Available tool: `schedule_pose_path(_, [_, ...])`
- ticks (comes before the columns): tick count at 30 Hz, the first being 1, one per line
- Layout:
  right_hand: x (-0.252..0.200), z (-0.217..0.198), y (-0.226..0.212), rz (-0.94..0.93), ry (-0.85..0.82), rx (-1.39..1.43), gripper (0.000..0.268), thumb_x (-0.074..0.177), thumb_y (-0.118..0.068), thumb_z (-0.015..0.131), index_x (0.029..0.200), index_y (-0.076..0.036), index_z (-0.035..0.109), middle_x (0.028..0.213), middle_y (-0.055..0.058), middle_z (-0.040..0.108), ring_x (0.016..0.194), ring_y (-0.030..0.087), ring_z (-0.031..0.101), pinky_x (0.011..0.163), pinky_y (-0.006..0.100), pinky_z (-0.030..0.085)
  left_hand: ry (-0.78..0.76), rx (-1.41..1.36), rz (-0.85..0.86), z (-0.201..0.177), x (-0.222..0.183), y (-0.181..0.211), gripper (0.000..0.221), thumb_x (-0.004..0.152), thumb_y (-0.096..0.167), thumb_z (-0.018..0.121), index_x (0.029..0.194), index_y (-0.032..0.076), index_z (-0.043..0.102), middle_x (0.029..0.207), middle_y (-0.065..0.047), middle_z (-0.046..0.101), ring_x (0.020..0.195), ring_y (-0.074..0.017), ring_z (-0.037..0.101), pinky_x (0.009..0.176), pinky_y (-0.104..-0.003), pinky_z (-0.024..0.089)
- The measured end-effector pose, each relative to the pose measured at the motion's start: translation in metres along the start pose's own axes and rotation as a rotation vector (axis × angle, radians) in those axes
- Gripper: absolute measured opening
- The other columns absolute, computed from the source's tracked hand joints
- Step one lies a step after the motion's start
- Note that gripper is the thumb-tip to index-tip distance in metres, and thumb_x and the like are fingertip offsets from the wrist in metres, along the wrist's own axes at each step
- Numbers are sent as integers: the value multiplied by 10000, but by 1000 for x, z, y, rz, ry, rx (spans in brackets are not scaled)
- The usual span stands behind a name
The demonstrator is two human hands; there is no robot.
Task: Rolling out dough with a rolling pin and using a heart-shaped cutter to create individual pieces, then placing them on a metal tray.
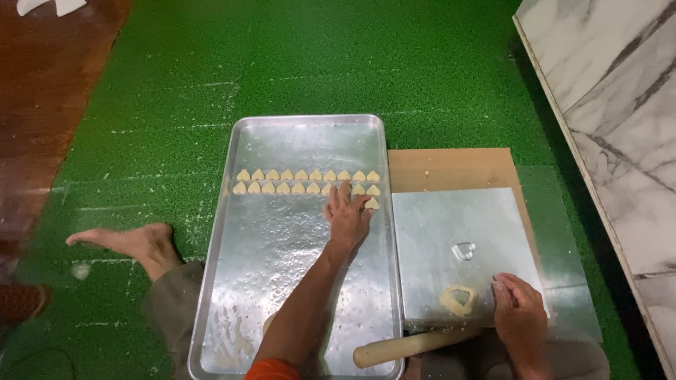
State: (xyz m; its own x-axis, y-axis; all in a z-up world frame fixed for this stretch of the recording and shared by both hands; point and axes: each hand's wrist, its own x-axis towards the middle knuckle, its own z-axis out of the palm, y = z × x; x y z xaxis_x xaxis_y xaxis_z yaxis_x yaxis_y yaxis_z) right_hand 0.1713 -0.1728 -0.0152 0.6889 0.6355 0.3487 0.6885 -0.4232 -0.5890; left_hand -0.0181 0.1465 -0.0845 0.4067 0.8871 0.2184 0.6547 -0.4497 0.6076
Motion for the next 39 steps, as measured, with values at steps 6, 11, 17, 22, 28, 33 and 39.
schedule_pose_path(6, [1, 4, 4, 32, -27, -17, 175, 954, -74, 671, 1071, 5, 774, 1181, 105, 758, 1103, 272, 675, 975, 366, 528, 6, -78, 7, -4, 0, -3, 371, 847, 338, 741, 1209, 259, 744, 1621, -160, 307, 1494, -486, 194, 1128, -653, 180])
schedule_pose_path(11, [1, 1, -7, 75, -16, 21, 170, 931, -58, 691, 1058, 12, 780, 1148, 105, 763, 1098, 266, 679, 982, 363, 524, 57, -12, 62, 6, -1, -5, 314, 848, 281, 743, 1154, 216, 768, 1605, -155, 343, 1486, -468, 238, 1126, -621, 196])
schedule_pose_path(17, [1, 3, -3, 109, -70, 5, 194, 934, -68, 664, 1065, 20, 777, 1162, 116, 764, 1124, 271, 674, 992, 377, 521, -7, 4, 28, -3, -1, 7, 293, 857, 289, 731, 1123, 170, 762, 1602, -126, 337, 1495, -454, 222, 1137, -629, 210])
schedule_pose_path(22, [-1, 9, 8, 32, -15, -27, 156, 950, -113, 697, 1049, -25, 779, 1187, 53, 757, 1100, 246, 664, 941, 352, 537, -11, 6, 47, -6, -2, 8, 391, 838, 300, 762, 1225, 263, 717, 1611, -163, 317, 1495, -480, 215, 1124, -661, 220])
schedule_pose_path(28, [4, -1, -11, 68, -67, 1, 190, 931, -83, 678, 1065, 14, 771, 1170, 115, 759, 1110, 285, 671, 972, 380, 529, -95, 80, 26, -8, 1, 12, 344, 918, 330, 649, 1247, 256, 721, 1642, -120, 283, 1528, -446, 167, 1156, -629, 189])
schedule_pose_path(33, [1, 3, -3, 46, -29, 9, 185, 932, -88, 688, 1075, -4, 771, 1157, 92, 759, 1080, 274, 672, 928, 364, 533, -71, -30, 0, -19, 1, 16, 371, 861, 249, 703, 1230, 212, 710, 1619, -152, 308, 1518, -452, 182, 1160, -623, 188])
schedule_pose_path(39, [4, 0, -10, 99, -74, -29, 195, 938, -99, 683, 1084, -10, 775, 1152, 94, 763, 1076, 270, 676, 928, 374, 541, -16, -5, 67, -12, -3, 8, 356, 870, 278, 721, 1221, 224, 715, 1600, -150, 338, 1485, -463, 238, 1133, -615, 222])
